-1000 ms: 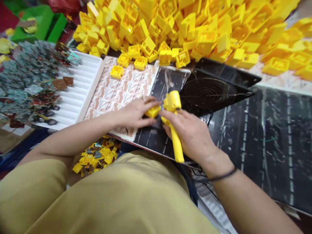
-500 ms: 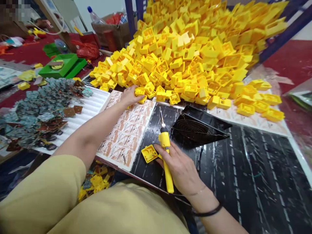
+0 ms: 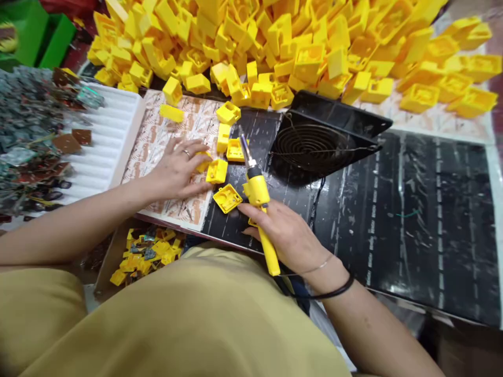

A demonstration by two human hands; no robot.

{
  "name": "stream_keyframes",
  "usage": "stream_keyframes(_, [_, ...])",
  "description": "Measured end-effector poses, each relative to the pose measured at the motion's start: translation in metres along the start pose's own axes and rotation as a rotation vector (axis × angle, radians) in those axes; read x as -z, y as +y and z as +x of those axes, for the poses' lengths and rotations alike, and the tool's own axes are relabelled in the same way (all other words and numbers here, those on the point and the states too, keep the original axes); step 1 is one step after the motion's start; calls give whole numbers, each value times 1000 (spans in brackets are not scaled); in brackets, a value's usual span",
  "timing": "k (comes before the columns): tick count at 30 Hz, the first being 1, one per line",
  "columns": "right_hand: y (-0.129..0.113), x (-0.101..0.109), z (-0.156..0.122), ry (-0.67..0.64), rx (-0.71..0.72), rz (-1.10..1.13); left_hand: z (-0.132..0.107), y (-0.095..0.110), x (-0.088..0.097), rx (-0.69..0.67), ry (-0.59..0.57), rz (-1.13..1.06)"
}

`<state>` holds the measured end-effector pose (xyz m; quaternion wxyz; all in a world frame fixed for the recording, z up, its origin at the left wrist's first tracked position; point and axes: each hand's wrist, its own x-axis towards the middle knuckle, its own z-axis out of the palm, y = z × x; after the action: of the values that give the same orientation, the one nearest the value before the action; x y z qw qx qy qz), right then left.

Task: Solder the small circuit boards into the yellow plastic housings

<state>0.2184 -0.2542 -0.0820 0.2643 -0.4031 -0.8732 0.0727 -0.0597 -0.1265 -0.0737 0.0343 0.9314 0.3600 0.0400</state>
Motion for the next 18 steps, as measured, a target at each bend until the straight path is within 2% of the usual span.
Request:
stream_keyframes(2, [1, -3, -8, 39, -52, 14, -10, 11, 10, -5, 45, 54])
stream_keyframes(5, [3, -2, -18, 51, -121, 16, -18, 37, 18, -129, 49, 53])
stream_keyframes(7, [3, -2, -22, 44, -142, 7, -19, 59, 14, -173, 33, 51])
stream_keyframes(10, [1, -3, -24, 35, -140, -15, -16, 82, 4, -130, 40, 94])
stream_keyframes(12, [0, -3, -26, 31, -133, -28, -15, 83, 2, -152, 17, 116])
stream_keyframes(16, [-1, -2, -31, 35, -131, -23, -19, 61, 10, -404, -62, 31])
stream_keyframes(18, [-1, -4, -32, 46, -123, -11, -26, 53, 11, -431, -45, -52])
